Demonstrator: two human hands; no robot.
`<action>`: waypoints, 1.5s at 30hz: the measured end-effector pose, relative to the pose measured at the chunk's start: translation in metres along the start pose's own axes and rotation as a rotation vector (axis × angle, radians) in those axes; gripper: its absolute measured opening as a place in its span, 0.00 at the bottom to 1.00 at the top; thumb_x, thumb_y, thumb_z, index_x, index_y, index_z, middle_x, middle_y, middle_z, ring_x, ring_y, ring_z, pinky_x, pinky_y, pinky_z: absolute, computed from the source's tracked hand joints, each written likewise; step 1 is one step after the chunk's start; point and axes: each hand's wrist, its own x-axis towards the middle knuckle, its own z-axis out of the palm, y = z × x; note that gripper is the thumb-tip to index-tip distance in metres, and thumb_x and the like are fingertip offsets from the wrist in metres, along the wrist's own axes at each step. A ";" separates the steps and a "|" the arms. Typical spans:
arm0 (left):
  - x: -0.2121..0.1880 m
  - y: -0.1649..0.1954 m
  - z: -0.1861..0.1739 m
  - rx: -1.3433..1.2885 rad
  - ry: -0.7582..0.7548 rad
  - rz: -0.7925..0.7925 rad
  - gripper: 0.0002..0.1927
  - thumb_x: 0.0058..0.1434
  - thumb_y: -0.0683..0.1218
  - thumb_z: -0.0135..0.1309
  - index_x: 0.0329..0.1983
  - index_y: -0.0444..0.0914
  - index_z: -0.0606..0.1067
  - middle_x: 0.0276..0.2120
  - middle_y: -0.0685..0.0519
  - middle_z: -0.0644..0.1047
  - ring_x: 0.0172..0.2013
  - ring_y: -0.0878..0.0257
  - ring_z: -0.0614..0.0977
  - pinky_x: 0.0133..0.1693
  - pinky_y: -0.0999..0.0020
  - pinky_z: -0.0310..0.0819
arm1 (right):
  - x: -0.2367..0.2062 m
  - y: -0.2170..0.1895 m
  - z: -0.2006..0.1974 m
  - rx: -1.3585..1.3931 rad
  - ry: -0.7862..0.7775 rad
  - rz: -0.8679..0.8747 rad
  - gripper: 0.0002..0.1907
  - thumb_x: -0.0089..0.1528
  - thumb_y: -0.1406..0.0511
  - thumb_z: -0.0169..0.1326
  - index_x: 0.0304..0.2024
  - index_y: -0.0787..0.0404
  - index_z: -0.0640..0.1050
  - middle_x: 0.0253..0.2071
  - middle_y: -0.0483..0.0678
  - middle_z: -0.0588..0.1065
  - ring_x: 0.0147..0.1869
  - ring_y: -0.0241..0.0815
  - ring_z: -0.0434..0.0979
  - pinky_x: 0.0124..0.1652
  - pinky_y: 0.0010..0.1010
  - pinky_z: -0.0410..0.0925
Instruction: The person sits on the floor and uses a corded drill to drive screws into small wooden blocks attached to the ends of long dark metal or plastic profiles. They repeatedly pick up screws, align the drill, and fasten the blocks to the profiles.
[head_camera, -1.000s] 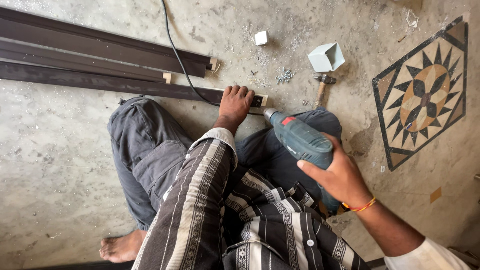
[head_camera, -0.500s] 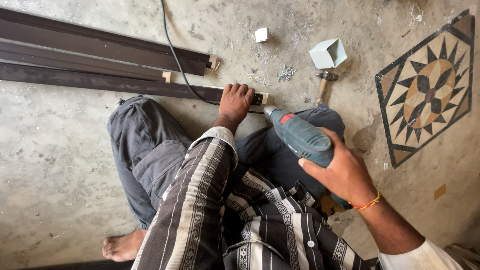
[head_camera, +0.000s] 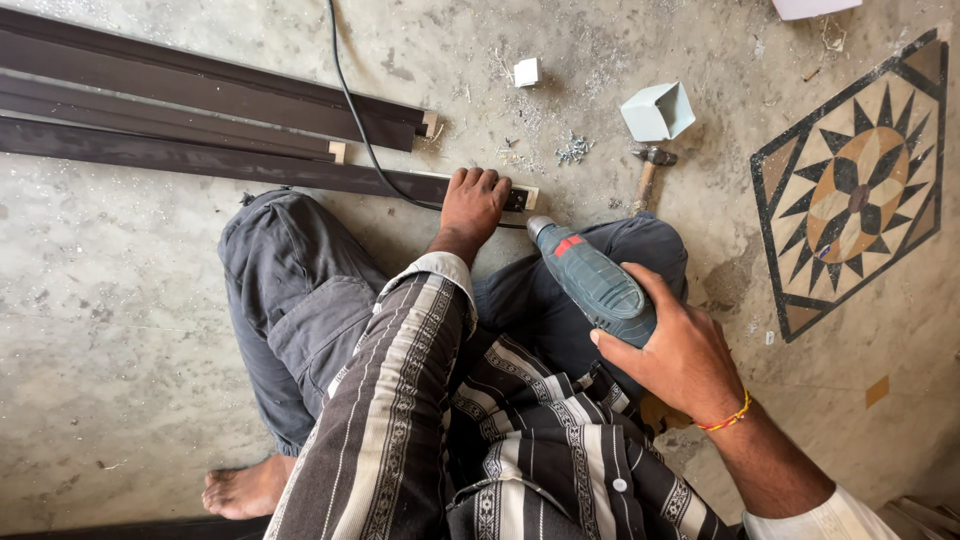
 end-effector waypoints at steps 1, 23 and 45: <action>0.000 0.000 0.000 0.002 -0.001 -0.005 0.16 0.67 0.45 0.46 0.58 0.45 0.73 0.54 0.51 0.75 0.58 0.54 0.73 0.61 0.56 0.60 | 0.000 0.001 0.001 0.007 -0.010 0.012 0.44 0.48 0.53 0.66 0.66 0.49 0.68 0.43 0.59 0.81 0.47 0.61 0.84 0.47 0.47 0.75; 0.013 0.041 -0.018 -0.106 -0.049 -0.051 0.11 0.63 0.51 0.54 0.45 0.42 0.74 0.44 0.48 0.78 0.49 0.48 0.80 0.51 0.51 0.74 | -0.035 0.091 0.003 0.439 0.221 -0.083 0.38 0.51 0.61 0.67 0.63 0.64 0.72 0.53 0.54 0.80 0.55 0.44 0.81 0.52 0.35 0.71; 0.045 0.087 -0.013 0.120 -0.189 -0.235 0.11 0.68 0.46 0.44 0.46 0.35 0.71 0.42 0.43 0.78 0.45 0.46 0.82 0.45 0.52 0.78 | -0.044 0.166 0.026 0.600 0.269 -0.008 0.37 0.52 0.60 0.67 0.62 0.63 0.72 0.51 0.52 0.80 0.53 0.42 0.81 0.51 0.34 0.71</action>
